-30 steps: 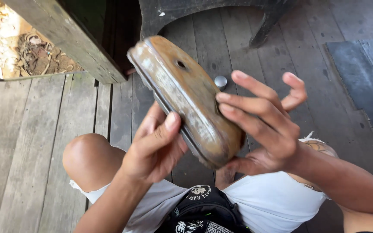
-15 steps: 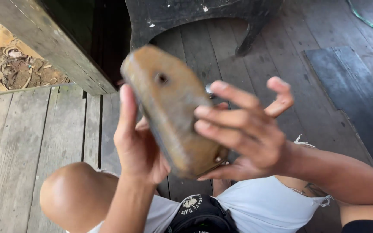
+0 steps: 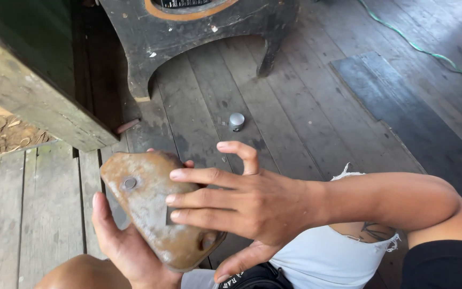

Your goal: Scrubbing a rusty metal part with an abrasive material to clean the surface.

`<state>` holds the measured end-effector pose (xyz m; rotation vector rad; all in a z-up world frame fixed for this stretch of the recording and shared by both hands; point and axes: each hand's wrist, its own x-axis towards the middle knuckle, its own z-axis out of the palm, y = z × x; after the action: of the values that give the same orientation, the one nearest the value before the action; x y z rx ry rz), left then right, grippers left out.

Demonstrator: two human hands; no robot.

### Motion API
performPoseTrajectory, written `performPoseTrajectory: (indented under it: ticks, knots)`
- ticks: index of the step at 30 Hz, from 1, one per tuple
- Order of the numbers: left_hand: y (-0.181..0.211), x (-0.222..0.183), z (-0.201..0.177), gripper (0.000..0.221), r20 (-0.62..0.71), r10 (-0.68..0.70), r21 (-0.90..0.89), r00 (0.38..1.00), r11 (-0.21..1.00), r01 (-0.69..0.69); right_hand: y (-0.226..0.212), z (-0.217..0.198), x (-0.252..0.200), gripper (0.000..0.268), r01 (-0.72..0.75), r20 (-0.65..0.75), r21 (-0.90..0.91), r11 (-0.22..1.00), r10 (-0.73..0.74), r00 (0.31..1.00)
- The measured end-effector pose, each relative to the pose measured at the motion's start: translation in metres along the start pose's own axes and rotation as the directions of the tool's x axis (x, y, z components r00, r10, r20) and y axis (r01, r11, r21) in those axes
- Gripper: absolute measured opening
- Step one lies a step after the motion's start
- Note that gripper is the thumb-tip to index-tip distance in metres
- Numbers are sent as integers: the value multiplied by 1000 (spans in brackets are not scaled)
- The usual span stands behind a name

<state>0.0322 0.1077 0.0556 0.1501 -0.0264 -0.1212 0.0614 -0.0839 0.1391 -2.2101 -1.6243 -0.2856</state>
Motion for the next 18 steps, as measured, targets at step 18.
performPoseTrajectory:
  ticks: [18]
  knots:
    - [-30, 7, 62, 82, -1, -415, 86, 910, 906, 414, -10, -30, -64, 78, -97, -134, -288, 953, 60, 989]
